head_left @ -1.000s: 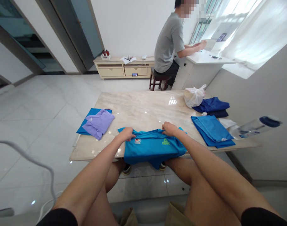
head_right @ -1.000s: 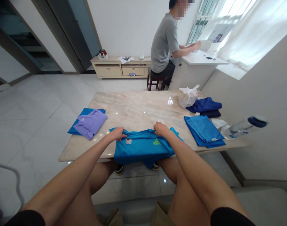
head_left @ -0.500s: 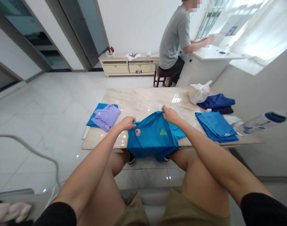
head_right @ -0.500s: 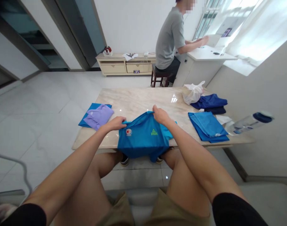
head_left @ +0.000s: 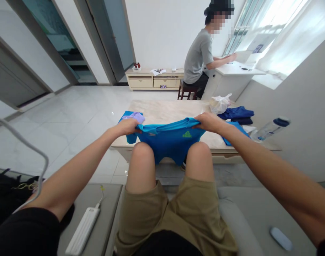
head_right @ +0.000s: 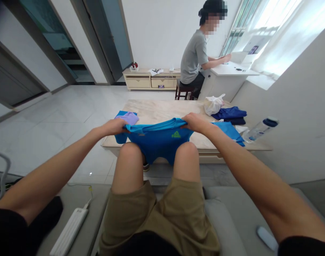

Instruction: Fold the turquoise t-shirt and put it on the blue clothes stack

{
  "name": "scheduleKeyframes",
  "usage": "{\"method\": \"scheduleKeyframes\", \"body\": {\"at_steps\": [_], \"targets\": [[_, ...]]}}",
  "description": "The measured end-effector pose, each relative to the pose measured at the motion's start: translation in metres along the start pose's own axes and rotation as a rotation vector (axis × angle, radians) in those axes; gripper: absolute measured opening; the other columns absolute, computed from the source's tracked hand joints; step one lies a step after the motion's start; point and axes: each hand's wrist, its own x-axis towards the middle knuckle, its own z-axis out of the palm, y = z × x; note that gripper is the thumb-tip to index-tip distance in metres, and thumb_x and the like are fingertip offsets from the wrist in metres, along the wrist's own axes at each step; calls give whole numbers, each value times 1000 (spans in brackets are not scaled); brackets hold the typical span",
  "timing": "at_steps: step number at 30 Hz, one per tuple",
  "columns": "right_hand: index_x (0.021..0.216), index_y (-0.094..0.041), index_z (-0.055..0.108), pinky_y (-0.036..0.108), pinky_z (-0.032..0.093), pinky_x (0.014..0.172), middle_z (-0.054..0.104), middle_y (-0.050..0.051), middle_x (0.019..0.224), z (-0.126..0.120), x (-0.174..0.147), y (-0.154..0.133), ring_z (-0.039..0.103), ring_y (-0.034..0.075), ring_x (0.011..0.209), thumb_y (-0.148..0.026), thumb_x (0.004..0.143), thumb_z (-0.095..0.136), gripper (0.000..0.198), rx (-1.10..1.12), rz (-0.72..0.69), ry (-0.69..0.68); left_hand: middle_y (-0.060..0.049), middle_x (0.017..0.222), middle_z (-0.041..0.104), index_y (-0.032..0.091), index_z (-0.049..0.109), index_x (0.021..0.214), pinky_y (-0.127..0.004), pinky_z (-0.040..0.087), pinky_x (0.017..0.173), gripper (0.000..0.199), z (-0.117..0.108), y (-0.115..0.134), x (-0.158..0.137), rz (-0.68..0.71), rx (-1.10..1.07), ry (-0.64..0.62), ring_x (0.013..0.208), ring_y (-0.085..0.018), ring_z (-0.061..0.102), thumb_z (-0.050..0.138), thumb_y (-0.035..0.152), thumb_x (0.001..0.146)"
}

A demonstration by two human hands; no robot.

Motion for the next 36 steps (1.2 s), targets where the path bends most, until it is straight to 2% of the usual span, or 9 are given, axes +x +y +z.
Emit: {"method": "scheduleKeyframes", "body": {"at_steps": [3, 6, 11, 14, 17, 23, 29, 32, 36], "targets": [[105, -19, 86, 31, 42, 77, 82, 10, 105, -44, -28, -2, 72, 26, 97, -26, 101, 65, 22, -41, 117, 337, -6, 109, 82, 25, 87, 104, -30, 51, 81, 27, -46, 16, -30, -119, 140, 291, 105, -29, 73, 69, 43, 94], [117, -18, 88, 32, 42, 78, 82, 11, 109, -58, -59, -2, 70, 25, 100, -31, 102, 64, 31, -4, 263, 540, -8, 124, 81, 21, 87, 109, -32, 52, 88, 33, -57, 25, -62, -144, 151, 501, 115, -29, 72, 64, 42, 98], [116, -18, 90, 32, 48, 79, 81, 10, 107, 16, -119, -6, 71, 26, 98, -12, 85, 64, 41, 99, 373, 420, -3, 102, 87, 26, 88, 105, -29, 56, 86, 30, 23, 21, -113, -168, -99, 278, 102, -27, 78, 65, 32, 86], [113, -22, 91, 32, 52, 76, 79, 8, 101, 60, -158, -19, 72, 26, 91, -11, 81, 62, 44, 149, 366, 377, -3, 109, 89, 28, 88, 109, -31, 59, 90, 42, 64, 23, -143, -194, -217, 233, 106, -28, 80, 57, 25, 81], [109, -23, 91, 32, 51, 72, 77, 8, 98, 57, -184, -34, 71, 24, 84, -9, 80, 58, 46, 169, 343, 459, -1, 121, 88, 30, 88, 113, -33, 59, 97, 49, 59, 27, -167, -201, -183, 253, 115, -29, 80, 54, 21, 80], [109, -22, 89, 34, 58, 79, 75, 9, 97, 26, -203, -66, 70, 24, 87, -17, 87, 62, 35, 265, 332, 898, -1, 114, 87, 30, 81, 135, -33, 58, 94, 50, 21, 36, -206, -337, -52, 468, 108, -29, 80, 57, 26, 91], [104, -22, 86, 41, 61, 82, 81, 8, 87, 66, -214, -71, 73, 28, 78, -22, 82, 57, 37, 445, 538, 655, -10, 109, 88, 29, 87, 116, -36, 54, 80, 40, 53, 30, -221, -383, -27, 249, 102, -35, 80, 57, 27, 90], [108, -20, 87, 41, 61, 81, 83, 9, 90, 31, -222, -74, 73, 27, 76, -25, 85, 56, 39, 412, 590, 785, -7, 97, 87, 27, 86, 116, -34, 55, 78, 41, 35, 37, -233, -399, -91, 444, 91, -30, 79, 55, 31, 89], [111, -17, 88, 37, 59, 77, 85, 11, 97, -41, -227, -85, 75, 26, 81, -32, 93, 59, 38, 405, 573, 1138, -4, 101, 86, 22, 84, 117, -36, 58, 88, 43, -12, 61, -247, -342, -180, 939, 98, -26, 79, 53, 31, 89]]}}
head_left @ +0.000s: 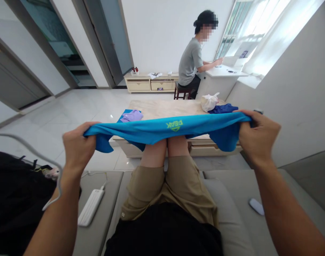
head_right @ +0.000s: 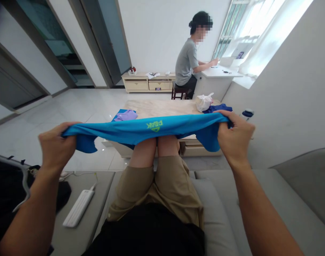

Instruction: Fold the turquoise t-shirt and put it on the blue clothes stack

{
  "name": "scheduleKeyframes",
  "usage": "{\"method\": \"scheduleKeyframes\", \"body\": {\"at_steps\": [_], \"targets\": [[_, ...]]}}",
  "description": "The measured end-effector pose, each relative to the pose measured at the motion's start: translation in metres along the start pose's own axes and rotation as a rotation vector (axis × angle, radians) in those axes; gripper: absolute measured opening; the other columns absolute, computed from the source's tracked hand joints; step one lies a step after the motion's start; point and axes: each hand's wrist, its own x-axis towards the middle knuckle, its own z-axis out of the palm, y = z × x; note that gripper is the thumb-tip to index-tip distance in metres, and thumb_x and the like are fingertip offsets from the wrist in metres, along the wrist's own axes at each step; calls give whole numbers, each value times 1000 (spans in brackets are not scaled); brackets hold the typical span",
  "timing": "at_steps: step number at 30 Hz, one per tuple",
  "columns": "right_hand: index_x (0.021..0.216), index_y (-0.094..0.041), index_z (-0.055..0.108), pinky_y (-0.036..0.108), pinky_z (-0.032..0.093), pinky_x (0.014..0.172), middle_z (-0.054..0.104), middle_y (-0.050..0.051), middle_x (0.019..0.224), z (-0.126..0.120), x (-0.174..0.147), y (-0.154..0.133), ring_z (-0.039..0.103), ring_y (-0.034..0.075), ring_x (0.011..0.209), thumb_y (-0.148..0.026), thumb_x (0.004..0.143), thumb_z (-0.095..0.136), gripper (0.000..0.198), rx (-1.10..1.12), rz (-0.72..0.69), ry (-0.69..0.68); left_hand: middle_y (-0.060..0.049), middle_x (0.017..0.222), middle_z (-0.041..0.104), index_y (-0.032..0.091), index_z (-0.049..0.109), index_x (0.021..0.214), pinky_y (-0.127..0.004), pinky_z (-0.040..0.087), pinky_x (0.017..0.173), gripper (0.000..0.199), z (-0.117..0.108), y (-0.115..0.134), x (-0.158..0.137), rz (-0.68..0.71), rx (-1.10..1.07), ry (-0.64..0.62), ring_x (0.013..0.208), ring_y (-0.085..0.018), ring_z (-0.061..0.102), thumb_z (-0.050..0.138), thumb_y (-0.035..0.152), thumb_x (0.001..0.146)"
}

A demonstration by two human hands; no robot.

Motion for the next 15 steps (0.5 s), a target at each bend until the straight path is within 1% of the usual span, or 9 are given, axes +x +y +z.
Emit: {"method": "scheduleKeyframes", "body": {"at_steps": [2, 3, 4, 5, 7, 9, 10, 12, 15], "targets": [[109, -15, 88, 36, 58, 78, 84, 12, 98, -3, 3, -11, 76, 27, 85, -41, 97, 63, 38, 60, 7, 137, -6, 108, 85, 19, 82, 117, -38, 58, 92, 41, -6, 9, 3, -26, -70, 212, 104, -27, 79, 52, 33, 91], [106, -15, 87, 37, 58, 79, 84, 12, 97, -1, -2, -11, 76, 27, 85, -45, 98, 64, 39, 72, 28, 154, -7, 109, 85, 18, 81, 114, -40, 58, 92, 41, -4, 10, 1, -66, -96, 256, 104, -27, 79, 52, 35, 92], [105, -15, 86, 38, 57, 79, 83, 12, 95, 4, -11, -7, 76, 28, 85, -49, 99, 64, 41, 68, 57, 131, -7, 107, 84, 17, 80, 112, -40, 59, 92, 40, 1, 7, -2, -112, -122, 241, 103, -27, 78, 51, 36, 92], [103, -16, 85, 38, 57, 80, 83, 12, 93, 11, -21, 0, 75, 29, 85, -52, 100, 63, 42, 50, 91, 84, -7, 105, 84, 16, 78, 109, -41, 59, 91, 38, 9, 3, -6, -158, -145, 182, 101, -28, 78, 51, 37, 91], [104, -18, 84, 39, 56, 79, 82, 11, 91, 24, -41, 16, 74, 29, 81, -55, 101, 59, 44, -17, 149, -6, -6, 98, 82, 18, 76, 104, -40, 59, 90, 34, 26, -10, -14, -218, -180, 10, 96, -27, 76, 51, 37, 90], [107, -20, 83, 40, 56, 78, 81, 11, 88, 32, -49, 30, 72, 28, 76, -56, 102, 56, 45, -87, 161, -35, -6, 94, 81, 19, 76, 103, -37, 58, 87, 32, 38, -21, -17, -235, -185, -86, 90, -26, 74, 51, 34, 90], [107, -20, 82, 40, 56, 77, 80, 11, 87, 34, -47, 34, 71, 29, 74, -56, 102, 55, 45, -115, 143, -32, -5, 92, 80, 20, 76, 103, -36, 57, 84, 32, 41, -24, -14, -236, -172, -91, 87, -25, 73, 51, 33, 89], [107, -21, 82, 44, 56, 78, 80, 13, 90, 31, -27, 35, 73, 32, 77, -54, 102, 54, 44, -158, 68, 4, -3, 88, 78, 20, 77, 105, -35, 55, 81, 33, 39, -23, 0, -214, -143, -64, 83, -24, 71, 51, 32, 89], [107, -25, 82, 50, 55, 80, 82, 17, 97, 23, 22, 29, 76, 38, 86, -52, 102, 53, 40, -217, -54, 102, -1, 86, 76, 21, 76, 101, -35, 54, 80, 30, 28, -10, 33, -146, -110, 77, 83, -23, 70, 51, 32, 90]]}}
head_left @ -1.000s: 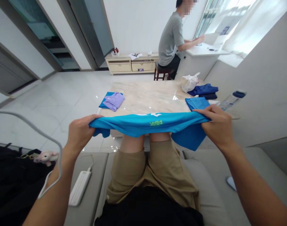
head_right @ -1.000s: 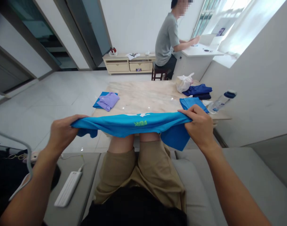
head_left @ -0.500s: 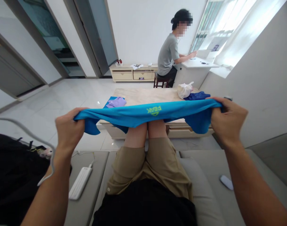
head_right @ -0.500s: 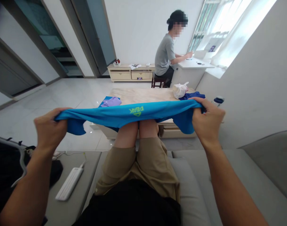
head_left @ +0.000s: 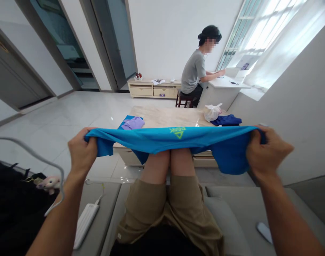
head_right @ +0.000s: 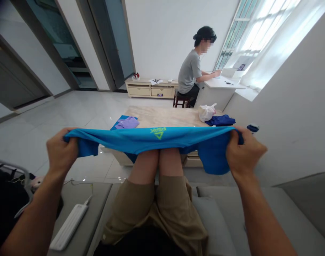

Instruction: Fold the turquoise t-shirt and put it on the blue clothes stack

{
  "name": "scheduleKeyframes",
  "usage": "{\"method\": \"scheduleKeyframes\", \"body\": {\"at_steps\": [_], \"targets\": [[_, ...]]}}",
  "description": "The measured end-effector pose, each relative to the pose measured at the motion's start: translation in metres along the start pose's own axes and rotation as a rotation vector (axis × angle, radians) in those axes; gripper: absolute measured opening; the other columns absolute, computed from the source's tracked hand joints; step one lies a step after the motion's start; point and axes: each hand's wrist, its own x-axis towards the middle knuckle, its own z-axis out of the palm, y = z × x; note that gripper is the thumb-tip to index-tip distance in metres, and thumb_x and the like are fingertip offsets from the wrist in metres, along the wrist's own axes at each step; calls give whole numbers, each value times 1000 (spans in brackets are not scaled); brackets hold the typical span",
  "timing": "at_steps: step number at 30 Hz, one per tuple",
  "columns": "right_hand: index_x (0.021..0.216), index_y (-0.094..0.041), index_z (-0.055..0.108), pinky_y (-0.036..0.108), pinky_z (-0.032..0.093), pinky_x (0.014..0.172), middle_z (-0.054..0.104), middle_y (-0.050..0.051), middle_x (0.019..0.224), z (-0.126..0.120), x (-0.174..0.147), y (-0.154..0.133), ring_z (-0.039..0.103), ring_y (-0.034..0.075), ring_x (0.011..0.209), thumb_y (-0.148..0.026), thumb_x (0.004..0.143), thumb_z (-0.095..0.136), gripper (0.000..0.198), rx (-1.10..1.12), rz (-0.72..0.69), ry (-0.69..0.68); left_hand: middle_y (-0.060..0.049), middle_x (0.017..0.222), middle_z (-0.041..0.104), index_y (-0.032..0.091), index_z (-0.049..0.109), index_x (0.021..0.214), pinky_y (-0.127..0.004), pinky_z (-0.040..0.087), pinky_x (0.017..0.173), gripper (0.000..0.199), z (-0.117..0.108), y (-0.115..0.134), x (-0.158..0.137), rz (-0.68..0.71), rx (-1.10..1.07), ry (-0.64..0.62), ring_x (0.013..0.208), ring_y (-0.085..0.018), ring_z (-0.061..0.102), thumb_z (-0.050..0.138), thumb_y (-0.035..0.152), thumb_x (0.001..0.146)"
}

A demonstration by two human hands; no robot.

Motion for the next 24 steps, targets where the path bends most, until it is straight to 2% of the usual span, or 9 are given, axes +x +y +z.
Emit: {"method": "scheduleKeyframes", "body": {"at_steps": [2, 4, 7, 10, 13, 16, 19, 21, 24], "targets": [[107, -29, 82, 51, 53, 76, 82, 17, 99, 4, 28, 0, 76, 39, 86, -54, 104, 50, 41, -54, -40, 38, -2, 82, 73, 21, 74, 94, -35, 52, 77, 26, 1, 11, 17, 30, 1, 105, 79, -22, 67, 51, 32, 89], [104, -29, 81, 50, 50, 70, 81, 18, 95, 18, 38, 7, 73, 37, 78, -57, 105, 46, 44, -111, -51, 67, 0, 72, 66, 24, 70, 87, -36, 48, 71, 21, 10, 11, 22, 27, 17, 124, 70, -21, 62, 51, 32, 89], [96, -28, 79, 45, 41, 59, 78, 16, 82, 51, 17, 29, 67, 33, 63, -57, 102, 47, 44, -169, -40, 78, 2, 56, 51, 28, 62, 74, -37, 42, 63, 18, 36, -12, 7, -22, 79, -11, 56, -20, 51, 53, 36, 87], [95, -29, 79, 40, 35, 55, 73, 11, 72, 98, -7, 57, 62, 31, 56, -57, 102, 49, 41, -203, -28, -14, 2, 47, 44, 31, 61, 72, -37, 38, 57, 19, 72, -43, -2, -102, 131, -158, 48, -22, 46, 54, 42, 85], [102, -26, 82, 38, 37, 60, 74, 12, 73, 164, 17, 70, 64, 30, 62, -56, 105, 46, 46, -211, -31, -173, 0, 50, 52, 30, 63, 76, -36, 38, 59, 25, 119, -54, 37, -109, 230, -256, 51, -24, 52, 50, 45, 91], [114, -18, 82, 37, 43, 71, 79, 19, 91, 245, 83, 59, 69, 31, 81, -50, 108, 45, 49, -291, -19, -376, -11, 80, 75, 25, 71, 90, -39, 45, 67, 36, 182, -37, 111, -51, 436, -378, 79, -33, 70, 43, 45, 102], [134, -11, 74, 41, 50, 90, 77, 26, 123, 316, 114, 34, 70, 35, 108, -40, 108, 46, 48, -290, -44, -531, -26, 130, 77, 14, 72, 135, -48, 55, 94, 44, 254, -14, 150, 54, 546, -454, 122, -43, 72, 50, 37, 104], [150, -4, 63, 47, 52, 103, 70, 32, 141, 345, 87, 16, 66, 39, 126, -34, 108, 43, 56, -257, -90, -610, -30, 156, 64, 7, 61, 155, -55, 52, 112, 57, 300, -8, 129, 163, 510, -464, 143, -45, 62, 50, 32, 105], [166, -4, 49, 55, 45, 123, 53, 31, 167, 359, -13, 1, 53, 42, 153, -33, 109, 41, 65, -233, -153, -901, -27, 174, 50, 6, 51, 167, -56, 40, 132, 64, 354, -17, 45, 292, 360, -659, 160, -41, 50, 43, 34, 110]]}}
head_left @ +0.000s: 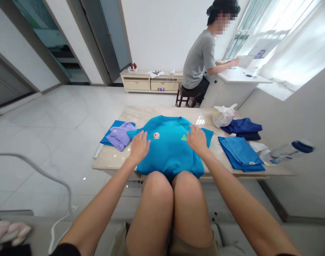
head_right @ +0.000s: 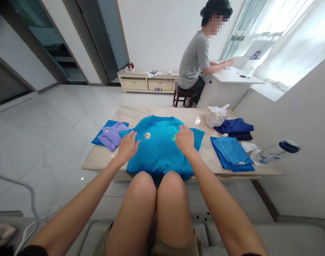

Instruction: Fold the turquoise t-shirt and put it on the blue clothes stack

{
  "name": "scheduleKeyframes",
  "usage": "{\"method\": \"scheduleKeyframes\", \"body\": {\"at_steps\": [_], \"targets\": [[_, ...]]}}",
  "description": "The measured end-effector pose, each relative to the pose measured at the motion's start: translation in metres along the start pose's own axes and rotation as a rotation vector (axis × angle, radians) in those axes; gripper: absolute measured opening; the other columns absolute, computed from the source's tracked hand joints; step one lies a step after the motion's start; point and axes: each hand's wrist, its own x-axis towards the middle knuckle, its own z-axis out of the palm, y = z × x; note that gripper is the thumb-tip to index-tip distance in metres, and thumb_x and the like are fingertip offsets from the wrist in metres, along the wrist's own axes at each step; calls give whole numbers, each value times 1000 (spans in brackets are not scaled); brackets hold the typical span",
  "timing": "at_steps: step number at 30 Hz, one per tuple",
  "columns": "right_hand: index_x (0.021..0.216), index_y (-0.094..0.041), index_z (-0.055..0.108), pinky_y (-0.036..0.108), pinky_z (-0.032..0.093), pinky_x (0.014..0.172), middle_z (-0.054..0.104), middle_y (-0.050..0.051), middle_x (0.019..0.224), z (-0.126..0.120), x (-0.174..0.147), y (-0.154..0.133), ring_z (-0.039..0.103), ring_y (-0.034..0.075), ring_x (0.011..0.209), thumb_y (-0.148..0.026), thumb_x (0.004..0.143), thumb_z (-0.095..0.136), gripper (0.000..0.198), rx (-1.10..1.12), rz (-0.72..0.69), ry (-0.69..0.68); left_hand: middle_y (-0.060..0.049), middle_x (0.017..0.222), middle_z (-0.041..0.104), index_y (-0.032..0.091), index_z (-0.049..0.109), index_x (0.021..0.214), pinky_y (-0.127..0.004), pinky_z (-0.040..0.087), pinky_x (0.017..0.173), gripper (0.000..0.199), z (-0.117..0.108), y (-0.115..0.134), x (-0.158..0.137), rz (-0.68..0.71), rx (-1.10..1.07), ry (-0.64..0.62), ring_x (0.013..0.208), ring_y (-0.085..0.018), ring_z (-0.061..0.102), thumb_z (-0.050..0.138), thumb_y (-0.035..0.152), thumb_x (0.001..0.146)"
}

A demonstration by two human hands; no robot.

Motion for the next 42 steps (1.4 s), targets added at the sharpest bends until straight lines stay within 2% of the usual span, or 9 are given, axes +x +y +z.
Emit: {"method": "scheduleKeyframes", "body": {"at_steps": [4, 6, 9, 15, 29, 34, 36, 38, 42], "targets": [[174, -3, 40, 60, 32, 135, 34, 27, 181, 102, -87, -15, 33, 43, 170, -43, 112, 37, 75, 32, 176, -239, -21, 180, 43, 14, 44, 175, -59, 35, 138, 71, 100, 16, -58, 15, -49, -214, 169, -40, 39, 42, 46, 111], [176, -3, 38, 59, 28, 138, 28, 26, 184, 132, -111, -7, 27, 42, 173, -47, 112, 33, 77, 45, 186, -227, -19, 180, 42, 17, 41, 178, -58, 35, 138, 73, 124, 9, -70, -7, -42, -228, 170, -39, 36, 40, 48, 112], [178, -8, 38, 58, 22, 140, 26, 21, 186, 151, -115, 6, 23, 38, 174, -51, 114, 27, 78, 31, 139, -150, -17, 182, 39, 18, 38, 179, -58, 32, 140, 74, 135, -3, -64, 10, -33, -176, 172, -38, 33, 38, 49, 112], [179, -7, 35, 60, 18, 141, 22, 22, 186, 160, -48, 11, 20, 39, 175, -52, 115, 29, 78, 7, 140, -196, -17, 184, 36, 12, 41, 178, -56, 25, 142, 74, 141, -8, -9, -24, -26, -121, 172, -37, 33, 32, 47, 113], [182, -8, 26, 60, 12, 141, 14, 21, 189, 208, 142, 30, 12, 36, 176, -55, 117, 24, 80, 29, 184, -223, -14, 187, 27, 8, 33, 180, -51, 19, 144, 74, 188, -32, 183, -43, 47, -155, 175, -31, 25, 27, 43, 115], [182, -7, 24, 63, 13, 140, 13, 22, 189, 218, 182, 40, 11, 38, 176, -58, 117, 21, 83, 10, 169, -233, -14, 188, 26, 9, 33, 180, -52, 18, 144, 74, 199, -38, 222, -33, 17, -149, 176, -30, 22, 27, 46, 116], [181, -5, 26, 65, 12, 140, 16, 23, 188, 215, 180, 36, 14, 39, 176, -55, 117, 23, 81, 5, 160, -239, -16, 188, 27, 7, 33, 178, -53, 18, 144, 74, 199, -35, 217, -41, -5, -154, 176, -31, 23, 28, 45, 116], [179, -2, 29, 67, 13, 139, 19, 24, 187, 207, 160, 28, 18, 40, 175, -49, 117, 25, 78, 0, 123, -210, -20, 186, 29, 3, 34, 176, -53, 20, 144, 73, 194, -31, 192, -34, -39, -126, 175, -32, 26, 31, 43, 115], [177, -3, 36, 61, 19, 140, 24, 23, 186, 184, 56, 20, 24, 36, 174, -44, 117, 26, 73, 5, -61, -100, -23, 181, 41, 3, 41, 172, -53, 25, 143, 67, 177, -35, 91, 93, -118, 13, 172, -32, 33, 32, 39, 115]]}}
